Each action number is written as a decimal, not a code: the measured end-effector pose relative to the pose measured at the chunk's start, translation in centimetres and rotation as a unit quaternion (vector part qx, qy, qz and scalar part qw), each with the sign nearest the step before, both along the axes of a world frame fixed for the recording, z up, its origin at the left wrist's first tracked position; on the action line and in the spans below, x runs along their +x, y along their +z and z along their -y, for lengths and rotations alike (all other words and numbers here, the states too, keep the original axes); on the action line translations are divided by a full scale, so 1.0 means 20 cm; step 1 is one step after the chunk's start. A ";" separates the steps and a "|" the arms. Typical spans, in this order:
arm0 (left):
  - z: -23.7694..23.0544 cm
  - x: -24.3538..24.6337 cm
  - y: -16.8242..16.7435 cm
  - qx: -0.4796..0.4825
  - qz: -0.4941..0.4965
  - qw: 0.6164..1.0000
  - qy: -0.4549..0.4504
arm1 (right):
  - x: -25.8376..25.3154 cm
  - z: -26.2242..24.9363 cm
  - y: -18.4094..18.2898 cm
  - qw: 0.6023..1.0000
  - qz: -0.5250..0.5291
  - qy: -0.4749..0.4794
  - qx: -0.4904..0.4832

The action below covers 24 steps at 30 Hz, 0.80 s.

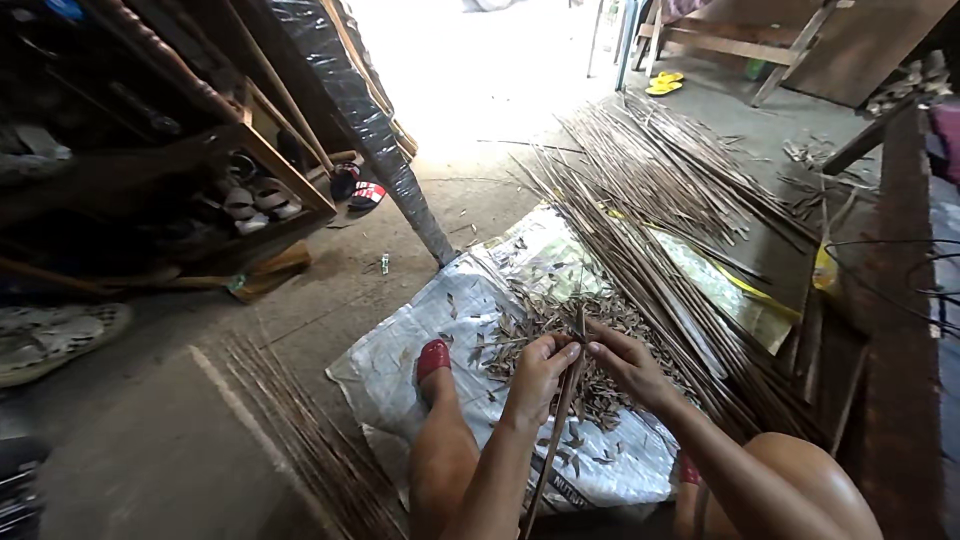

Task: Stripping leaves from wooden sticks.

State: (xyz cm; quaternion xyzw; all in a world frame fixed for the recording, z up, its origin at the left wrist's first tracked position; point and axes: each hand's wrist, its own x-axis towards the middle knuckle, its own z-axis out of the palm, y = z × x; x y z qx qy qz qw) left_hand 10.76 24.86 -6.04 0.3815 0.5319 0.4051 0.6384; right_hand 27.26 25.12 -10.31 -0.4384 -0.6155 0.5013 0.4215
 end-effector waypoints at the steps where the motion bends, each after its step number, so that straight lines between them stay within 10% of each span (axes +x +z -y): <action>1: 0.00 0.00 0.00 0.004 -0.007 1.000 -0.002 | 0.01 -0.01 -0.02 0.999 0.042 -0.001 0.032; 7: 0.02 0.00 0.00 0.014 -0.025 0.999 -0.020 | 0.05 -0.05 -0.05 0.966 0.202 -0.086 0.136; 14: 0.03 0.03 -0.03 0.022 -0.037 0.999 -0.029 | 0.08 -0.07 0.10 0.963 -0.153 -0.069 -0.212; 18: 0.02 0.03 -0.02 0.017 -0.036 0.998 -0.039 | 0.10 -0.03 0.10 0.937 -0.189 0.081 -0.281; 24: 0.01 0.01 -0.04 -0.010 -0.013 0.998 -0.056 | 0.07 -0.01 0.12 0.945 -0.172 0.055 -0.274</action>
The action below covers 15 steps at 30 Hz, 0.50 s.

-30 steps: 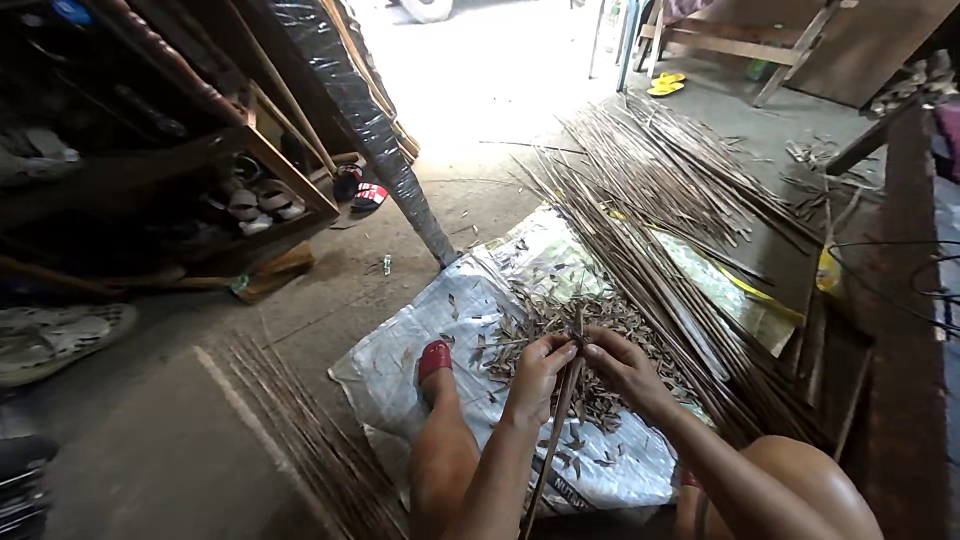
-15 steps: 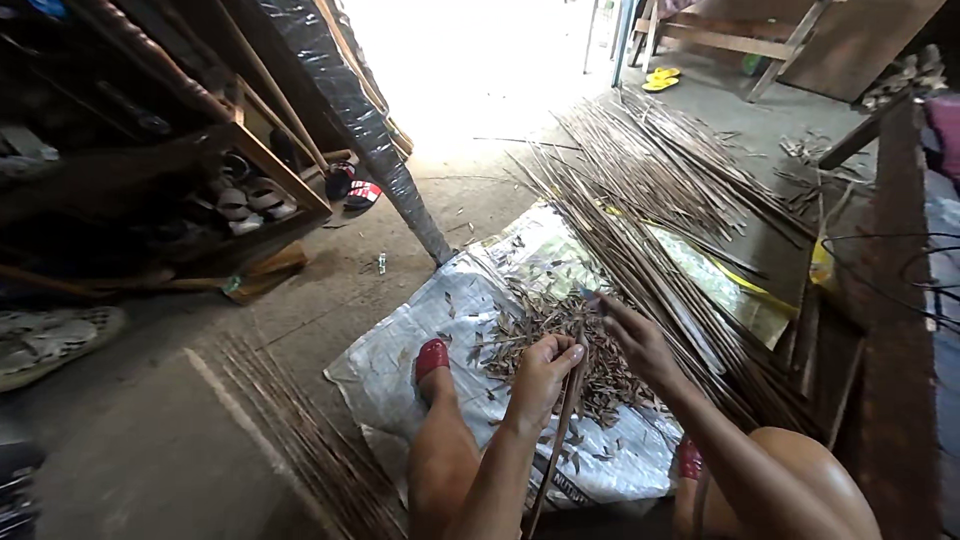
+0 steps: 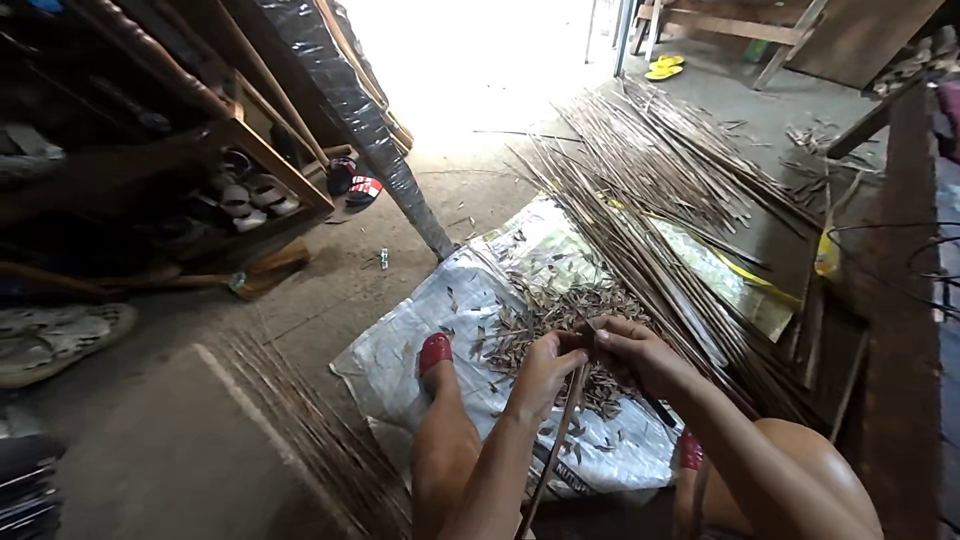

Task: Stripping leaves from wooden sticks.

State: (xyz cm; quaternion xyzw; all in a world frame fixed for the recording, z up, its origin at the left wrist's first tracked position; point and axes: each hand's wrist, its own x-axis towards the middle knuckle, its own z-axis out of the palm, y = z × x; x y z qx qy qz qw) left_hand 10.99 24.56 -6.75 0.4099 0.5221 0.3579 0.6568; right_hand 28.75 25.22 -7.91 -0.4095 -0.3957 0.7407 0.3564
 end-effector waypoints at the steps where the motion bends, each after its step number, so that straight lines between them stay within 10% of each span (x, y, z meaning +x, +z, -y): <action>1: 0.00 0.00 0.00 -0.010 -0.004 1.000 -0.006 | 0.00 0.00 0.01 1.000 0.016 -0.005 0.006; 15: 0.02 0.00 -0.02 -0.072 0.014 0.997 0.016 | -0.02 -0.03 -0.02 0.996 -0.056 -0.003 -0.063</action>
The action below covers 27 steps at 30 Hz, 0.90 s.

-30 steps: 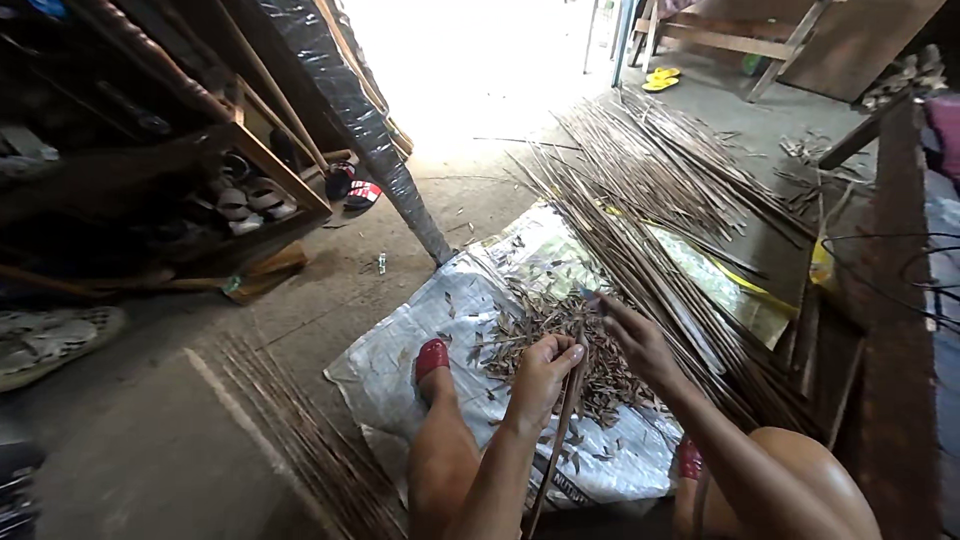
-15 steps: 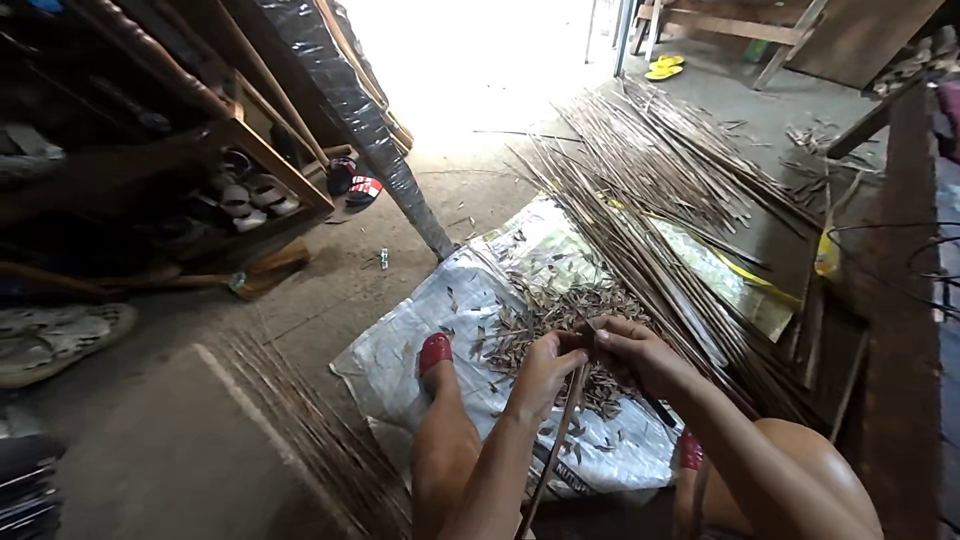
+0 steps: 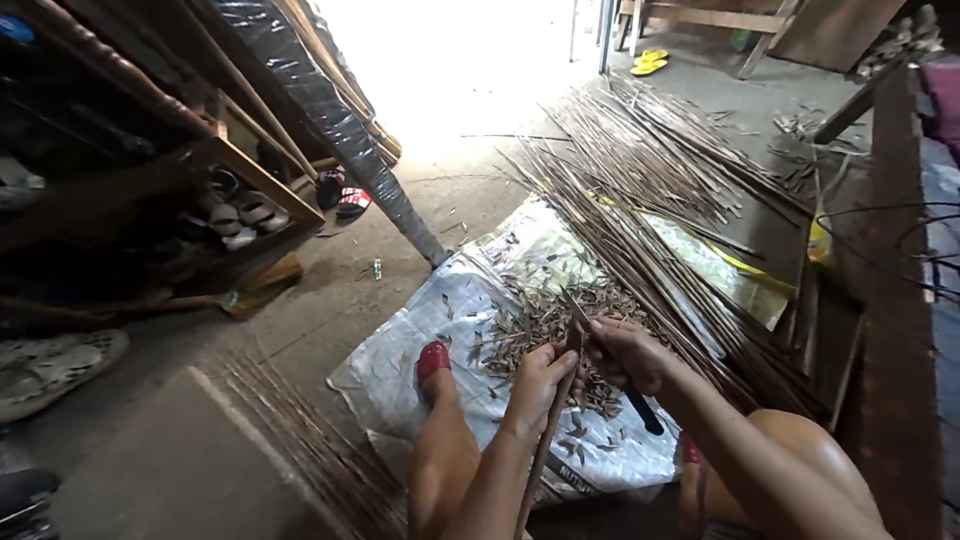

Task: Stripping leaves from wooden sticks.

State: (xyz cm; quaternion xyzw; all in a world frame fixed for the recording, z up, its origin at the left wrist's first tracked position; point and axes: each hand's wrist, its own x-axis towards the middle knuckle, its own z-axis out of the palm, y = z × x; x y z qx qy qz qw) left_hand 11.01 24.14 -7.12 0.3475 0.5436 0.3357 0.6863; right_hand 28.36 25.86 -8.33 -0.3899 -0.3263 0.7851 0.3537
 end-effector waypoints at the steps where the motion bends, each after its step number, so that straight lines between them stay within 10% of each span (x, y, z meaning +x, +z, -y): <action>1: 0.00 0.00 0.00 0.006 0.002 1.000 -0.003 | 0.00 0.00 -0.01 1.000 -0.004 -0.002 0.000; 18: -0.02 0.00 0.02 0.034 -0.003 0.999 0.041 | -0.05 0.06 0.00 0.992 0.084 -0.043 0.086; 27: -0.01 -0.01 0.07 0.026 0.022 0.999 0.031 | -0.02 0.01 -0.14 0.851 0.335 -0.060 0.400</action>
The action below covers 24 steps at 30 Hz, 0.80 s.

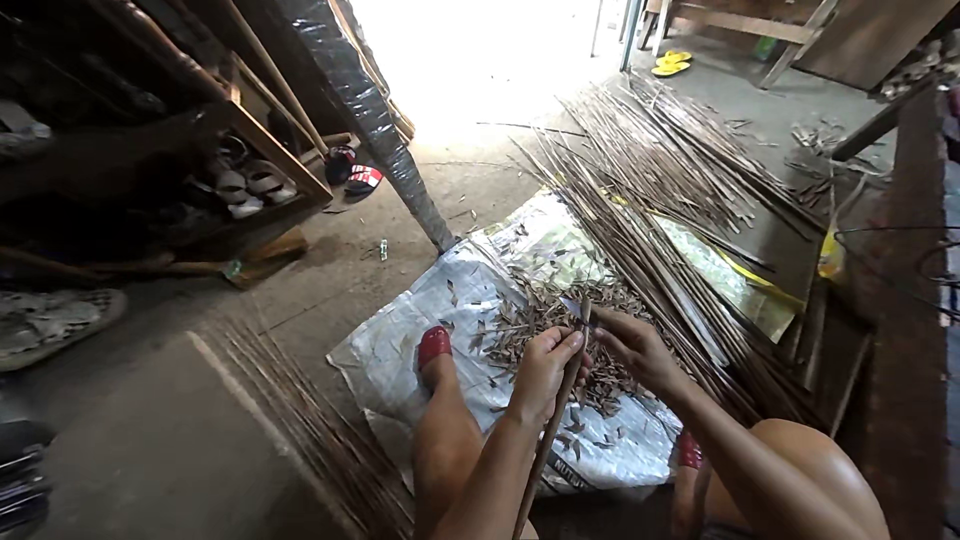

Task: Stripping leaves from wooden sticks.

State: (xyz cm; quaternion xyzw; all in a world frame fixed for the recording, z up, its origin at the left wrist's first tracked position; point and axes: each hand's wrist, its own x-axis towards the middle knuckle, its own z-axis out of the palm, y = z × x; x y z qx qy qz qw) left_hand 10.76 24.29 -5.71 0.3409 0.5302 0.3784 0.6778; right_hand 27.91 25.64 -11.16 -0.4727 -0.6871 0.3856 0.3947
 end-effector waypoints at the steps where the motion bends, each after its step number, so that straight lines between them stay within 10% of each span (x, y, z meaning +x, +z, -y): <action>1: 0.00 0.00 0.00 0.000 -0.001 1.000 -0.002 | 0.01 -0.01 -0.01 1.000 0.014 -0.009 0.014; 7: 0.02 0.01 -0.03 0.001 -0.005 0.999 -0.032 | 0.02 -0.05 0.10 0.957 -0.173 -0.134 -0.192; 14: 0.00 0.02 -0.05 0.001 -0.036 0.999 -0.027 | 0.03 0.00 0.07 0.837 -0.331 0.129 -0.417; 24: -0.03 -0.06 -0.06 0.043 -0.161 0.980 -0.113 | -0.02 0.03 0.14 0.861 -0.290 0.020 -0.417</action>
